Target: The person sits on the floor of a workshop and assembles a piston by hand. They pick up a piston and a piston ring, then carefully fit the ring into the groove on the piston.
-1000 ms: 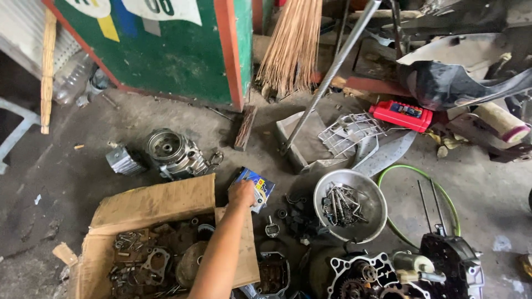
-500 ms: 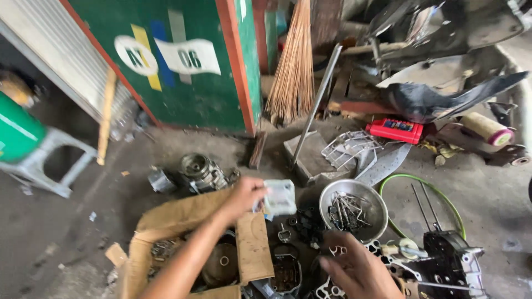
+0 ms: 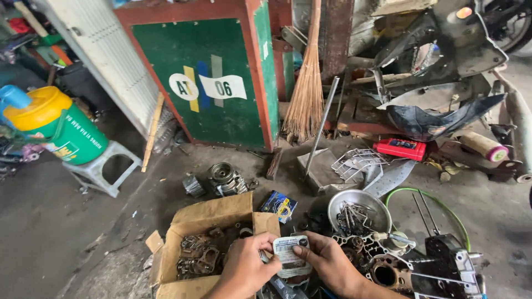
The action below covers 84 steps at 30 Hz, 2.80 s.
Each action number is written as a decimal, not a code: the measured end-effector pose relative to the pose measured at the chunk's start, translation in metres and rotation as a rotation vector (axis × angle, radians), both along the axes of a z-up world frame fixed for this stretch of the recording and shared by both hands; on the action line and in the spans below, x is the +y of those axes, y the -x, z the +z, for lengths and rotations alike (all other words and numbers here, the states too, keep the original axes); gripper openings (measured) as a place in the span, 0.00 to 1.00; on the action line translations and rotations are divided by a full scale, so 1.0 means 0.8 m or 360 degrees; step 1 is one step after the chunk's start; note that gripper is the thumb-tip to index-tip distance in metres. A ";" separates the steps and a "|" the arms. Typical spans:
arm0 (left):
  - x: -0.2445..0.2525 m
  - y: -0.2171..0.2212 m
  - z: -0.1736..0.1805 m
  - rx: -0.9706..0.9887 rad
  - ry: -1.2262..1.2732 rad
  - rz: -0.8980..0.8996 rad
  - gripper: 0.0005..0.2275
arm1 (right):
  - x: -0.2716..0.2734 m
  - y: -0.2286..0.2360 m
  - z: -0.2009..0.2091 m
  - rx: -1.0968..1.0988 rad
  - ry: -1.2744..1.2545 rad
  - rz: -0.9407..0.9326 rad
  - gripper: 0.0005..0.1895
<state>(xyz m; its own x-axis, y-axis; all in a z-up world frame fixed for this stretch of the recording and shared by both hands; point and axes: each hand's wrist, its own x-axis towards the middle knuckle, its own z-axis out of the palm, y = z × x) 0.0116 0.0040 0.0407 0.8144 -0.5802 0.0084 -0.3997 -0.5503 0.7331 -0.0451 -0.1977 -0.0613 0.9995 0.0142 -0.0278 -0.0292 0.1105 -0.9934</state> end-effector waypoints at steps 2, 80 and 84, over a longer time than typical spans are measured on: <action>0.005 0.005 -0.006 -0.0008 -0.0011 0.0038 0.12 | 0.005 0.003 0.009 0.0037 -0.0129 0.0056 0.15; -0.023 0.034 -0.055 -0.0553 0.0297 0.0249 0.15 | 0.019 0.028 -0.020 0.0022 -0.0206 -0.0043 0.27; -0.023 0.028 -0.067 -0.0592 0.0549 0.0225 0.12 | 0.018 0.028 -0.039 0.0074 -0.0156 -0.0044 0.27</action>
